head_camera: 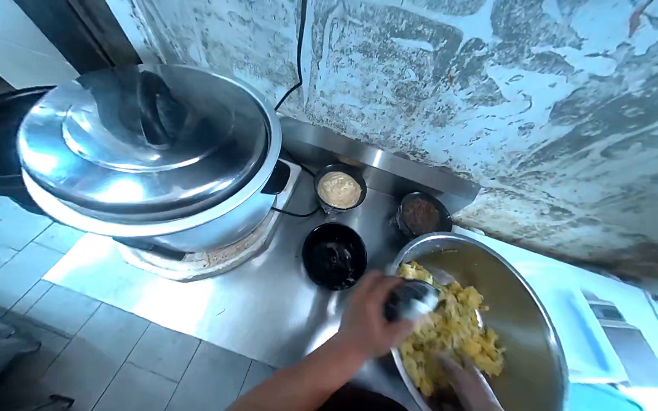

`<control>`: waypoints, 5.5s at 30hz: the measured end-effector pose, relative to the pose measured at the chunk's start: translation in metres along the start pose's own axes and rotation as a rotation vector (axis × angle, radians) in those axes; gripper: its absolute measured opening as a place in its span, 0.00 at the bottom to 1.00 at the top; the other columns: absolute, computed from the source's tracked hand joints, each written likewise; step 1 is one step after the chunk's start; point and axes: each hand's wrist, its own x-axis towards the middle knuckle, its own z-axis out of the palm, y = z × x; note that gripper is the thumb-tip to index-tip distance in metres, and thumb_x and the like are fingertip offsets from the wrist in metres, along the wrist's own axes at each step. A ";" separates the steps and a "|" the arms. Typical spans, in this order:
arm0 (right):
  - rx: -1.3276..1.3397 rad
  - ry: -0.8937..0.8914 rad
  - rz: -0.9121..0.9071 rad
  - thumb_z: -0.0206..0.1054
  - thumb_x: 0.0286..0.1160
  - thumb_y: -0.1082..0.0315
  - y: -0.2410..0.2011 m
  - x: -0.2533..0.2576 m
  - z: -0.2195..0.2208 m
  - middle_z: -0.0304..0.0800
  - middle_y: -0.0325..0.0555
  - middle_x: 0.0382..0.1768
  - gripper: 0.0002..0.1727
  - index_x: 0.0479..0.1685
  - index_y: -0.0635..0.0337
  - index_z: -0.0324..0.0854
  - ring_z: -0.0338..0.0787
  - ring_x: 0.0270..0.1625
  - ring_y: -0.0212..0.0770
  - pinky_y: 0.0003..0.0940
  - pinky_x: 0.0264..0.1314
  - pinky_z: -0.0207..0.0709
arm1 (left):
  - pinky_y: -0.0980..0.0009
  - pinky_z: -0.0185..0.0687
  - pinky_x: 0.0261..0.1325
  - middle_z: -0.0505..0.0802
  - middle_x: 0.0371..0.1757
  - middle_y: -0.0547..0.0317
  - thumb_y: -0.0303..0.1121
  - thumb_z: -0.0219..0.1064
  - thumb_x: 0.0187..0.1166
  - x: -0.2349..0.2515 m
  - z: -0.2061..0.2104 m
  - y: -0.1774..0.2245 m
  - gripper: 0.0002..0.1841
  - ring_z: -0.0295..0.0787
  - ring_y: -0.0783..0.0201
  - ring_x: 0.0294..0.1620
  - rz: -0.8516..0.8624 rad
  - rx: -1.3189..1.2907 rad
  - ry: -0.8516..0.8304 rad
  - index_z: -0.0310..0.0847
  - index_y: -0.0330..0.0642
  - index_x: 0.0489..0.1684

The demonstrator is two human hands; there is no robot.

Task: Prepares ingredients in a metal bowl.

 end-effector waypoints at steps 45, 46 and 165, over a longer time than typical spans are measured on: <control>0.320 -0.025 -0.270 0.71 0.72 0.40 -0.047 0.037 -0.032 0.80 0.47 0.78 0.41 0.86 0.45 0.70 0.80 0.79 0.44 0.50 0.81 0.74 | 0.47 0.65 0.85 0.66 0.89 0.36 0.26 0.56 0.84 0.000 0.072 -0.011 0.37 0.70 0.41 0.85 -0.387 0.461 -0.257 0.43 0.35 0.95; 0.246 0.019 -0.327 0.67 0.76 0.39 -0.044 0.038 -0.047 0.84 0.43 0.75 0.36 0.83 0.42 0.76 0.83 0.77 0.41 0.49 0.80 0.75 | 0.48 0.64 0.86 0.65 0.89 0.35 0.26 0.57 0.84 -0.001 0.072 -0.012 0.37 0.69 0.42 0.86 -0.376 0.470 -0.261 0.44 0.34 0.94; -0.938 -0.420 -1.100 0.60 0.80 0.55 -0.040 0.056 -0.065 0.59 0.30 0.93 0.32 0.88 0.29 0.67 0.47 0.96 0.57 0.82 0.87 0.32 | 0.50 0.71 0.81 0.79 0.83 0.55 0.43 0.45 0.94 0.038 0.068 -0.038 0.29 0.79 0.59 0.80 -0.386 0.370 -0.390 0.53 0.57 0.95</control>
